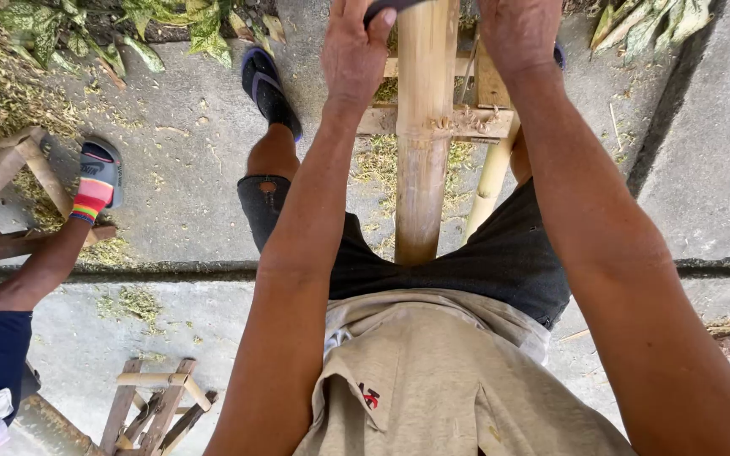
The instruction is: Using a curved blade to shave and smooth a bamboo pole held in a wooden frame.
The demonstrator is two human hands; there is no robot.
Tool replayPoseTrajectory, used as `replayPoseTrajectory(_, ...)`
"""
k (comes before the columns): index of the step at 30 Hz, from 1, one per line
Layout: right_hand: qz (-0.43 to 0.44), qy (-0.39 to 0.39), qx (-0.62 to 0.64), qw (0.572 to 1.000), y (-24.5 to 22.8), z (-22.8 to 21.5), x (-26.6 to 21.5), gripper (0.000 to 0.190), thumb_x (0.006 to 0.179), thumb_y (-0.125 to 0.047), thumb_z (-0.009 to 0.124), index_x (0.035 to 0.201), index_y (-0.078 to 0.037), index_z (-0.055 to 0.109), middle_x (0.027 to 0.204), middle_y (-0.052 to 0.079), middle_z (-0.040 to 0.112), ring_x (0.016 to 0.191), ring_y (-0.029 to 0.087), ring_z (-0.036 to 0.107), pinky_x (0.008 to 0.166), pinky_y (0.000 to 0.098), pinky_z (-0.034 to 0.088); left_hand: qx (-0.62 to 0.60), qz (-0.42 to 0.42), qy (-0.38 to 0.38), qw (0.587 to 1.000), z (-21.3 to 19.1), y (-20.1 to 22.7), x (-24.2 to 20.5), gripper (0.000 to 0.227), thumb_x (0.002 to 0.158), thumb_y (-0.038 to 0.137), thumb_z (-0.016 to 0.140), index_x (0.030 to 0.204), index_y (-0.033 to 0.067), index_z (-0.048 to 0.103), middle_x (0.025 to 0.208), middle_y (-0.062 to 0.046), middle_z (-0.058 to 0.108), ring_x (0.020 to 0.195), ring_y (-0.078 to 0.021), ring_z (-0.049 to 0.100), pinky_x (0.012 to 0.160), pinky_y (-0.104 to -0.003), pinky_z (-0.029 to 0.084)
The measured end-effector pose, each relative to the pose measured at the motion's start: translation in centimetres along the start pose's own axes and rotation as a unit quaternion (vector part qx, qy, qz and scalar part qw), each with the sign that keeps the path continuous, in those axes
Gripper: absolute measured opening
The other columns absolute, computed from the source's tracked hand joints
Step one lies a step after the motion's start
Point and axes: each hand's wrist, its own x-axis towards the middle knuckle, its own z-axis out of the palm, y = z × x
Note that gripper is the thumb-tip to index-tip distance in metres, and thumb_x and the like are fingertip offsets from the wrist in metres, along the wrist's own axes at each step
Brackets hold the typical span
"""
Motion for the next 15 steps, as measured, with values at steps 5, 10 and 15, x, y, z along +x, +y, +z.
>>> replayPoseTrajectory(5, -0.049, 0.136, 0.234, 0.961, -3.3, -4.0, -8.1, 0.016, 0.114, -0.019, 0.071, 0.1, -0.01, 0.071, 0.094, 0.006, 0.062, 0.09, 0.023, 0.059, 0.078, 0.0371, 0.049, 0.005, -0.093, -0.122, 0.988, -3.1, 1.5, -7.5, 0.022, 0.101, 0.029, 0.068, 0.106, 0.0104, 0.059, 0.101, -0.007, 0.057, 0.079, -0.0175, 0.061, 0.062, -0.035, 0.056)
replayPoseTrajectory(10, -0.013, 0.115, 0.254, 0.96, -4.2, -6.0, -9.3, 0.014, 0.107, -0.022, 0.075, 0.103, -0.009, 0.071, 0.095, 0.007, 0.064, 0.087, 0.027, 0.059, 0.076, 0.041, 0.046, -0.003, -0.07, -0.105, 0.992, -4.3, 2.8, -8.0, 0.024, 0.098, 0.029, 0.072, 0.109, 0.01, 0.062, 0.099, -0.009, 0.059, 0.081, -0.0231, 0.062, 0.066, -0.04, 0.054)
replayPoseTrajectory(15, -0.038, 0.107, 0.11, 0.987, 0.1, -1.7, -2.6, 0.016, 0.108, -0.019, 0.067, 0.094, -0.01, 0.068, 0.083, 0.008, 0.061, 0.074, 0.024, 0.058, 0.061, 0.0399, 0.046, -0.017, -0.006, -0.02, 1.0, -0.4, -0.3, -0.8, 0.026, 0.097, 0.024, 0.071, 0.112, 0.0046, 0.063, 0.1, -0.013, 0.059, 0.085, -0.0288, 0.063, 0.072, -0.044, 0.053)
